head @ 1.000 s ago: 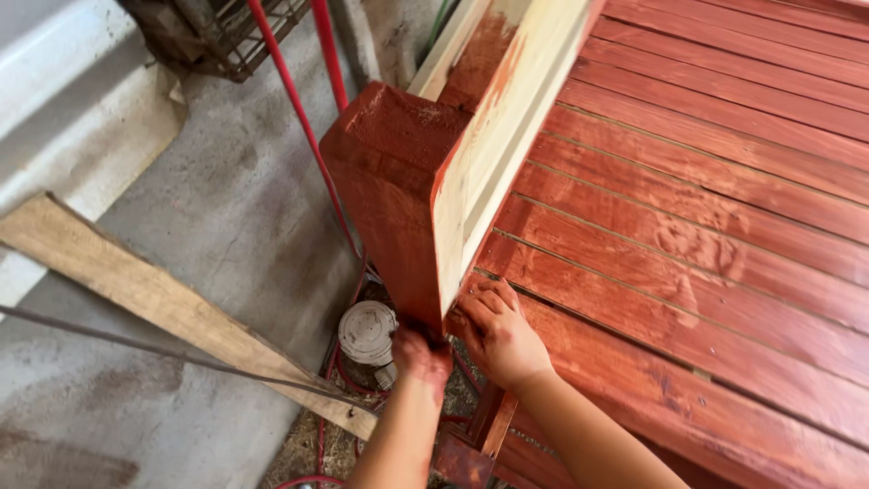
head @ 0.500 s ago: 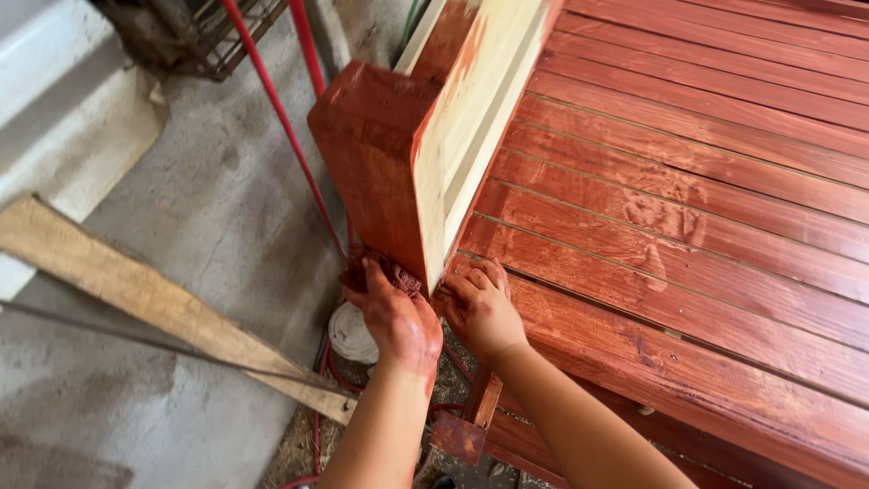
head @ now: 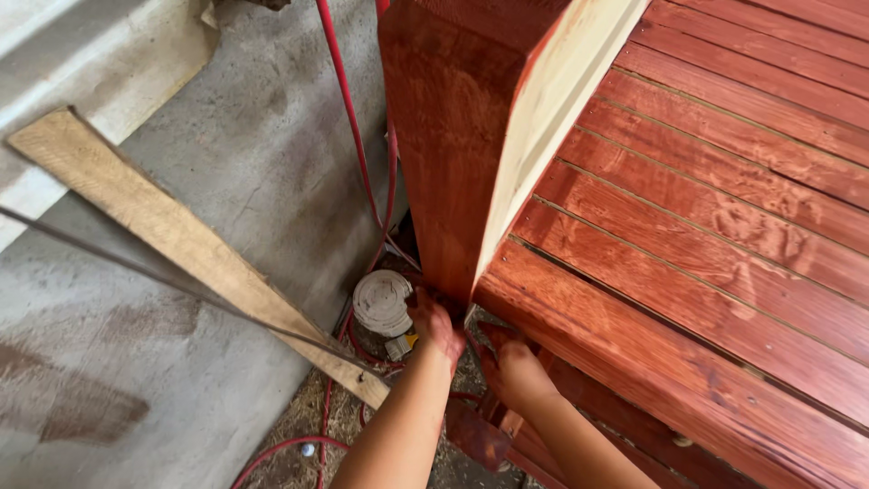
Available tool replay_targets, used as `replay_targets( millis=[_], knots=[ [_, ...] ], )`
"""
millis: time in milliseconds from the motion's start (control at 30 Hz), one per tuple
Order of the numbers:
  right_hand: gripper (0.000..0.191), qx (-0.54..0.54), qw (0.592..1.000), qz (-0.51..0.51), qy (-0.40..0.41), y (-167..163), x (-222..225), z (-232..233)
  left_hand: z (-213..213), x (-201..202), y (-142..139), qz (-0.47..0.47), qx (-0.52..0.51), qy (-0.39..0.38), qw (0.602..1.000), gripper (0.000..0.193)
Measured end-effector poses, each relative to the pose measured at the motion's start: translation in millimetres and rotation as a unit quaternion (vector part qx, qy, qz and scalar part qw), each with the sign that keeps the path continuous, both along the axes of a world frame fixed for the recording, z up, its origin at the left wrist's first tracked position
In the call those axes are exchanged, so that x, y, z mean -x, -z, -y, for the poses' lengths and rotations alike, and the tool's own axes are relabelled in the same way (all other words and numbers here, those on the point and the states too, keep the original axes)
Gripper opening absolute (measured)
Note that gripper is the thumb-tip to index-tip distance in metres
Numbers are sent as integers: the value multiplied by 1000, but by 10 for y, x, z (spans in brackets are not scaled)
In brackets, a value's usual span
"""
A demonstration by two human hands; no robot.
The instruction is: The person applies reddish-brown stain to a wooden slatted bench using a cloth. They repeatedly dip the cloth into a container of stain and wipe it across the slats and frame, gradually covering more of the surface.
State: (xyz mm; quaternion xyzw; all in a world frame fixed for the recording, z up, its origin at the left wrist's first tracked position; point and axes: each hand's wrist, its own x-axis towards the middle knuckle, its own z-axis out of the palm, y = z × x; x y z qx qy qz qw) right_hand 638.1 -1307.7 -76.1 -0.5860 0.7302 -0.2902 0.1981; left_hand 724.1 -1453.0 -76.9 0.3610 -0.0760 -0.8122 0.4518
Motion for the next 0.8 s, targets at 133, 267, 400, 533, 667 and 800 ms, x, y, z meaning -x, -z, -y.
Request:
replay_targets(
  millis=[133, 267, 400, 533, 667, 800],
  knots=[
    [64, -94, 990, -97, 43, 62, 22, 145, 44, -24, 240, -32, -3, 65, 997, 59],
    [68, -276, 952, -128, 26, -219, -21, 195, 130, -108, 445, -57, 31, 134, 989, 62],
    [75, -187, 971, -135, 61, -444, -84, 221, 225, -147, 514, 19, -102, 168, 980, 60],
    [74, -279, 952, -105, 71, -523, -110, 233, 189, -147, 244, 0, -77, 166, 983, 59],
    [71, -257, 957, -110, 80, -503, -104, 218, 44, -251, -105, 11, -59, 141, 988, 53],
    [69, -198, 970, -121, 74, -445, -98, 199, 40, -166, 23, -24, -24, 106, 994, 53]
  ],
)
